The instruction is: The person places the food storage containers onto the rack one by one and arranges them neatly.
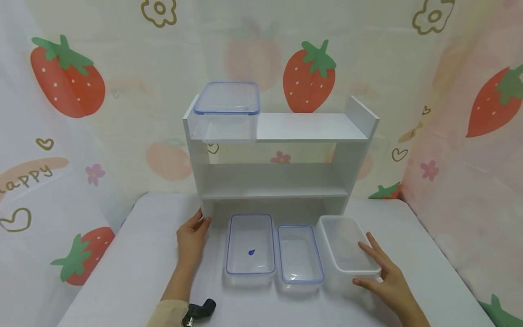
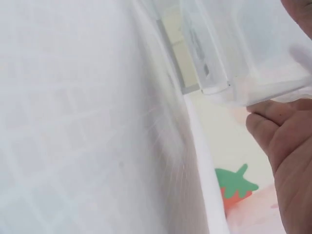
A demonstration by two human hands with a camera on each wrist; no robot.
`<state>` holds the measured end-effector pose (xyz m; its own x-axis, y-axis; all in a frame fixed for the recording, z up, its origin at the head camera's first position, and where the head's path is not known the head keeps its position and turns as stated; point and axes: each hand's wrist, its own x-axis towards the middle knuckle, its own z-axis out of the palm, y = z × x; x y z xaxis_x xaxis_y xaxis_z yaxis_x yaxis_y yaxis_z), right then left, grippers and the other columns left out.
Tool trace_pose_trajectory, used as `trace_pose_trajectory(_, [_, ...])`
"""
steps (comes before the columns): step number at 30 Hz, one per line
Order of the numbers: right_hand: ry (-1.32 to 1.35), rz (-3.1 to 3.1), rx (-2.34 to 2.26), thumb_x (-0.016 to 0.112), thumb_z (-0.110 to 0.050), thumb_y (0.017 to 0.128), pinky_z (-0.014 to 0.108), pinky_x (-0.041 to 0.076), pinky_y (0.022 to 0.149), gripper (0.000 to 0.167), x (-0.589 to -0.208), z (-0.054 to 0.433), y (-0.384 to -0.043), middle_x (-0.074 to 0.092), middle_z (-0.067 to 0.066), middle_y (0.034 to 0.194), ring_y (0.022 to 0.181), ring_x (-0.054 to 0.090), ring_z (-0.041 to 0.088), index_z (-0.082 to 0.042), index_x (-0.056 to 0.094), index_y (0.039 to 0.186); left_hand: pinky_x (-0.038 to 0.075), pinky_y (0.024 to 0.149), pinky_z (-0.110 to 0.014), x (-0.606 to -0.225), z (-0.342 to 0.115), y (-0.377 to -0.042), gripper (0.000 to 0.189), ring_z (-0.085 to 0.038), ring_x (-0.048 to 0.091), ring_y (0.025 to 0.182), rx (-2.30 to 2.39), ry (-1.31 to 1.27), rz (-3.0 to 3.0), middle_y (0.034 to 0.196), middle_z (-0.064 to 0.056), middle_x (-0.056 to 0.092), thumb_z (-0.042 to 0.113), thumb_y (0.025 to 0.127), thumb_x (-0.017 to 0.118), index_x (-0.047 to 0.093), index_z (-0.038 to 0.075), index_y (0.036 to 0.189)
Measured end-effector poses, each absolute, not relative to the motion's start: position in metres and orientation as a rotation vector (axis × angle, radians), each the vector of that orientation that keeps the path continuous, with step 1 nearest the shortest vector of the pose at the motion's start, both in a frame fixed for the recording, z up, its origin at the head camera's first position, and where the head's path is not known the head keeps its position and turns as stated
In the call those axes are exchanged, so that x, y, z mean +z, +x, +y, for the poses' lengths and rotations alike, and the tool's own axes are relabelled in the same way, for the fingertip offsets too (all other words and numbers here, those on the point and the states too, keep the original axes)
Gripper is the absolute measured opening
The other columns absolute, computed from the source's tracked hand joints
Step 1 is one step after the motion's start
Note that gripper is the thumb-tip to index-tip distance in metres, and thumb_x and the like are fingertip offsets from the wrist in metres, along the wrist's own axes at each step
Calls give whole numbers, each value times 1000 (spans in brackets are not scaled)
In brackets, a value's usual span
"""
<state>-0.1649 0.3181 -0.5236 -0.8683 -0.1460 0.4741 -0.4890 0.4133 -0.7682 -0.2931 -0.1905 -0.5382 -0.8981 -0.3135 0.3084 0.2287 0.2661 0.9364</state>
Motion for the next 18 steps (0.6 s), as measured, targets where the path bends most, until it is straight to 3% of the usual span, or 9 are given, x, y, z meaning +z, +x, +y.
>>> trace_pose_trajectory(8, [581, -2324, 1400, 90, 9, 67, 7, 36, 107, 94, -516, 320, -164, 23, 19, 168, 152, 25, -1, 0, 48, 150, 53, 82, -7, -539, -191, -293, 48, -26, 69, 116, -1677, 70, -2103, 141, -8, 63, 27, 97, 73, 61, 12, 141])
trace_pose_trajectory(18, [556, -2304, 1449, 88, 13, 67, 7, 39, 106, 96, -498, 307, -163, 23, 16, 169, 151, 25, -3, 0, 45, 152, 55, 82, -9, -539, -190, -294, 49, -27, 69, 116, -1704, 90, -2088, 142, -9, 62, 27, 97, 74, 61, 10, 140])
